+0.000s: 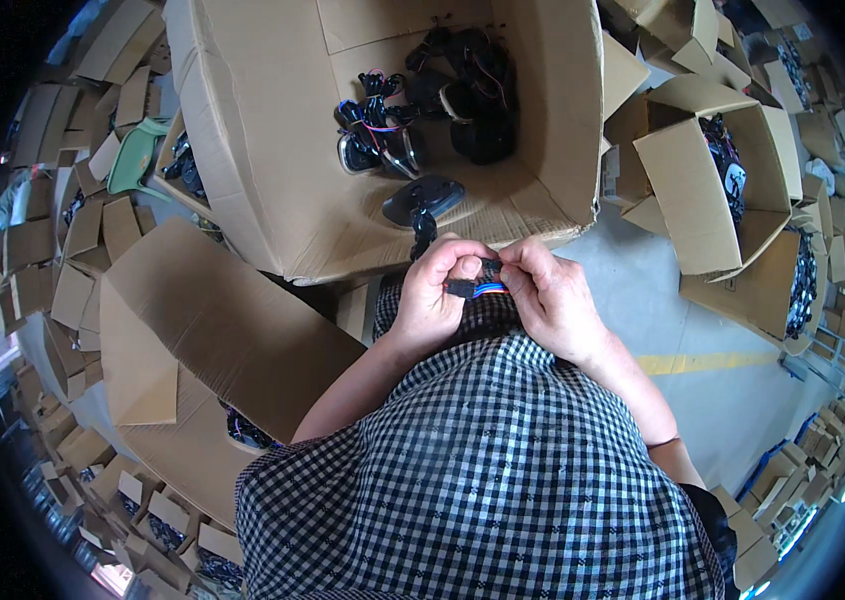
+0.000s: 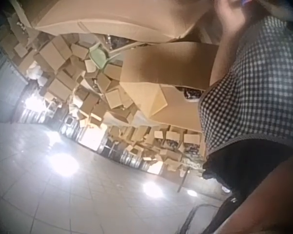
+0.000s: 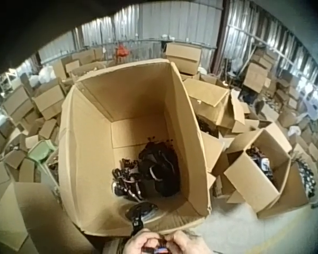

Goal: The person connects wire harnesses to electronic dashboard displays by hand, then verifies that the displays power on.

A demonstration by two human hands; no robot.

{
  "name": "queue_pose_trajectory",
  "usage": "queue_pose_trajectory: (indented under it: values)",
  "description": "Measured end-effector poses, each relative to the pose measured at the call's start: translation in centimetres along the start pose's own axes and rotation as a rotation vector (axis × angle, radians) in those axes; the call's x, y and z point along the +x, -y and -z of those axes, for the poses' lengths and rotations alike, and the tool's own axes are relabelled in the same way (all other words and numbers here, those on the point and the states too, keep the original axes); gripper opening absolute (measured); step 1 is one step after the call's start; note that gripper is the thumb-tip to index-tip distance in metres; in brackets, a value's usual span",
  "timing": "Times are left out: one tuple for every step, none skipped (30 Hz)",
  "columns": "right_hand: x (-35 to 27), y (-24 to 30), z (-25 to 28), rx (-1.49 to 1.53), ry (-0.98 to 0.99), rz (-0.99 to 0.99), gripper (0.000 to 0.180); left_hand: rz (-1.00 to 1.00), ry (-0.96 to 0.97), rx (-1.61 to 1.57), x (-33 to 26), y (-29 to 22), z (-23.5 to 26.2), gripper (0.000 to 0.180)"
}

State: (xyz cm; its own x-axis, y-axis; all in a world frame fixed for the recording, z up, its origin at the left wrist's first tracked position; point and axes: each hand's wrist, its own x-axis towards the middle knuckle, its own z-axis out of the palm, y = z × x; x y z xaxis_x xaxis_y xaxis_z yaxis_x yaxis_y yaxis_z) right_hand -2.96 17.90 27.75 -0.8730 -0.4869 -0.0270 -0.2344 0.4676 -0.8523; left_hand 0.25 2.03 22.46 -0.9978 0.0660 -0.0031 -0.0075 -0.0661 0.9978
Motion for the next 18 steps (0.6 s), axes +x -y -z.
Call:
queue_pose_trajectory:
  values:
    - [0.1, 0.1, 0.0, 0.004, 0.006, -0.012, 0.01, -0.019, -0.01, 0.018, 0.0, -0.1, 0.0, 0.015]
    - [0.1, 0.2, 0.0, 0.007, 0.012, -0.024, 0.009, -0.038, -0.02, 0.037, 0.0, -0.1, 0.0, 0.014]
    - [0.2, 0.2, -0.1, 0.006, 0.014, -0.024, 0.009, -0.038, -0.022, 0.036, 0.0, 0.0, 0.1, 0.014]
    - [0.2, 0.1, -0.1, 0.082, 0.035, -0.089, 0.009, -0.077, -0.014, 0.078, -0.1, 0.2, 0.3, 0.015]
    - [0.3, 0.1, -0.2, 0.158, 0.056, -0.154, 0.008, -0.116, -0.006, 0.12, -0.2, 0.3, 0.4, 0.015]
    - [0.2, -0.1, -0.3, 0.161, 0.061, -0.153, 0.008, -0.113, -0.011, 0.122, -0.4, 0.2, 0.4, 0.015]
    - [0.1, -0.5, -0.4, 0.243, 0.092, -0.203, 0.008, -0.074, -0.006, 0.101, -0.5, 0.1, 0.4, 0.014]
    - [0.0, -0.8, -0.6, 0.325, 0.123, -0.253, 0.007, -0.035, -0.001, 0.079, -0.7, 0.0, 0.4, 0.013]
    - [-0.1, -0.9, -0.8, 0.338, 0.126, -0.255, 0.006, -0.031, -0.02, 0.004, -0.8, -0.3, 0.3, 0.012]
    - [-0.2, -1.0, -1.0, 0.339, 0.131, -0.253, 0.006, -0.031, -0.026, 0.006, -1.0, -0.3, 0.4, 0.012]
    - [-0.3, -1.1, -1.2, 0.332, 0.13, -0.217, 0.006, -0.03, -0.03, 0.023, -1.2, -0.2, 0.5, 0.012]
    - [-0.4, -1.2, -1.3, 0.325, 0.129, -0.182, 0.005, -0.028, -0.034, 0.04, -1.3, -0.1, 0.6, 0.012]
    - [-0.3, -0.6, -1.1, 0.278, 0.144, -0.144, 0.004, -0.075, -0.038, 0.142, -1.5, 0.1, 0.9, 0.012]
    - [-0.4, -0.7, -1.3, 0.279, 0.15, -0.143, 0.004, -0.073, -0.043, 0.143, -1.6, 0.1, 1.1, 0.012]
    - [-0.5, -0.9, -1.5, 0.356, 0.114, -0.166, 0.003, -0.114, -0.043, 0.193, -1.7, 0.0, 1.3, 0.012]
    - [-0.7, -1.0, -1.7, 0.432, 0.077, -0.19, 0.003, -0.154, -0.042, 0.242, -1.9, 0.0, 1.3, 0.012]
    - [-0.9, -0.9, -2.0, 0.46, 0.046, -0.222, 0.001, -0.156, -0.046, 0.242, -1.9, 0.1, 1.4, 0.012]
    - [-0.9, -0.7, -2.2, 0.461, 0.049, -0.225, 0.001, -0.152, -0.047, 0.241, -2.1, 0.1, 1.3, 0.012]
